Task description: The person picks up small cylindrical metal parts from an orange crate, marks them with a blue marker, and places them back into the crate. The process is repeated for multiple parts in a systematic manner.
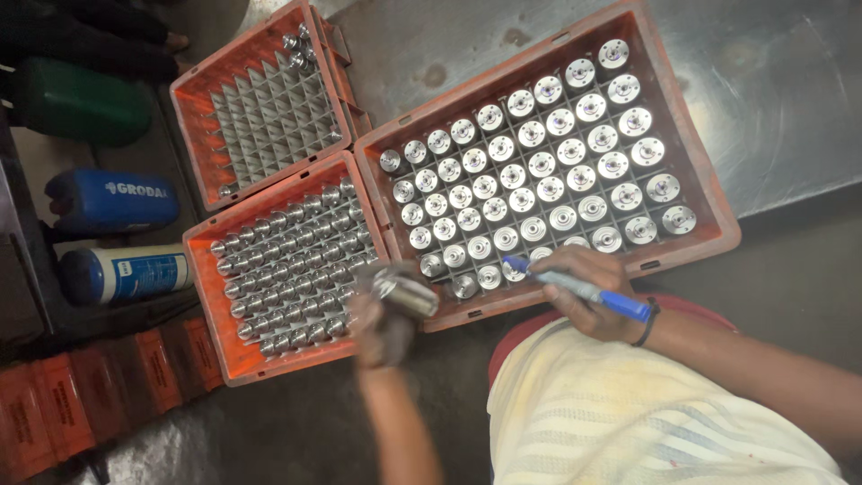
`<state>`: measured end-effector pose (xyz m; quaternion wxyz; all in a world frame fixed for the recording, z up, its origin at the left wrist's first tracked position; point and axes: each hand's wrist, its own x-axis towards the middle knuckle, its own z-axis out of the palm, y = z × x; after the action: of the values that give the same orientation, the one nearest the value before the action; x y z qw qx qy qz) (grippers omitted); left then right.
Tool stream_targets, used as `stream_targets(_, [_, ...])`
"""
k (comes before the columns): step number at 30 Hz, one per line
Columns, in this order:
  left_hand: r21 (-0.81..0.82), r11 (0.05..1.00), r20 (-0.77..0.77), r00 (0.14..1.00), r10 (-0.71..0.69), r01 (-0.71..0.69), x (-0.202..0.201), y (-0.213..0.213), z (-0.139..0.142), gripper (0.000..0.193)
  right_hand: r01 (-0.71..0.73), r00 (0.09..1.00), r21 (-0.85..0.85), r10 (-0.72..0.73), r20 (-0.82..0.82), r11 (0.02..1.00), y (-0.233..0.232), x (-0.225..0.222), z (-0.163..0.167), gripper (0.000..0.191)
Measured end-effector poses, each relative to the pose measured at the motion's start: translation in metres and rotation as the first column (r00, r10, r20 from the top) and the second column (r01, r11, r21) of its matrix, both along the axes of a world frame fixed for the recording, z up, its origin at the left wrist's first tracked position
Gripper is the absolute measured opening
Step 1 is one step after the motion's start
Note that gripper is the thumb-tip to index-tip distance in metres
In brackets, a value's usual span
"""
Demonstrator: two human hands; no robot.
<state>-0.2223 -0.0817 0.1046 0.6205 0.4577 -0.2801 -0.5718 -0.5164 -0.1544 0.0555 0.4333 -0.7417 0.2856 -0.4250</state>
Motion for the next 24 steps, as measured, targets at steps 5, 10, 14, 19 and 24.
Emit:
stream_targets(5, [0.202, 0.964, -0.201, 0.956, 0.213, -0.173, -0.063, -0.002, -0.107, 0.042, -0.280, 0.959, -0.305, 0.275, -0.060, 0.910, -0.002, 0.014, 0.011, 0.022])
stream_targets(10, [0.223, 0.933, -0.079, 0.948, 0.307, -0.284, -0.074, -0.005, -0.104, 0.037, -0.236, 0.970, -0.245, 0.245, 0.006, 0.940, -0.003, 0.023, 0.017, 0.022])
stream_targets(14, [0.220, 0.938, -0.052, 0.958, 0.284, -0.266, -0.076, -0.010, -0.088, 0.041, -0.255, 0.965, -0.201, 0.262, 0.012, 0.946, 0.002, 0.021, 0.012, 0.023])
stream_targets(19, [0.236, 0.941, -0.038, 0.966, 0.257, -0.241, -0.073, -0.010, -0.094, 0.035, -0.294, 0.954, -0.204, 0.301, 0.002, 0.934, 0.005, 0.022, 0.002, 0.022])
stream_targets(24, [0.149, 0.975, -0.253, 0.947, 0.200, -0.166, -0.069, -0.009, -0.076, 0.035, -0.332, 0.943, -0.186, 0.329, -0.051, 0.925, 0.009, 0.023, 0.004, 0.020])
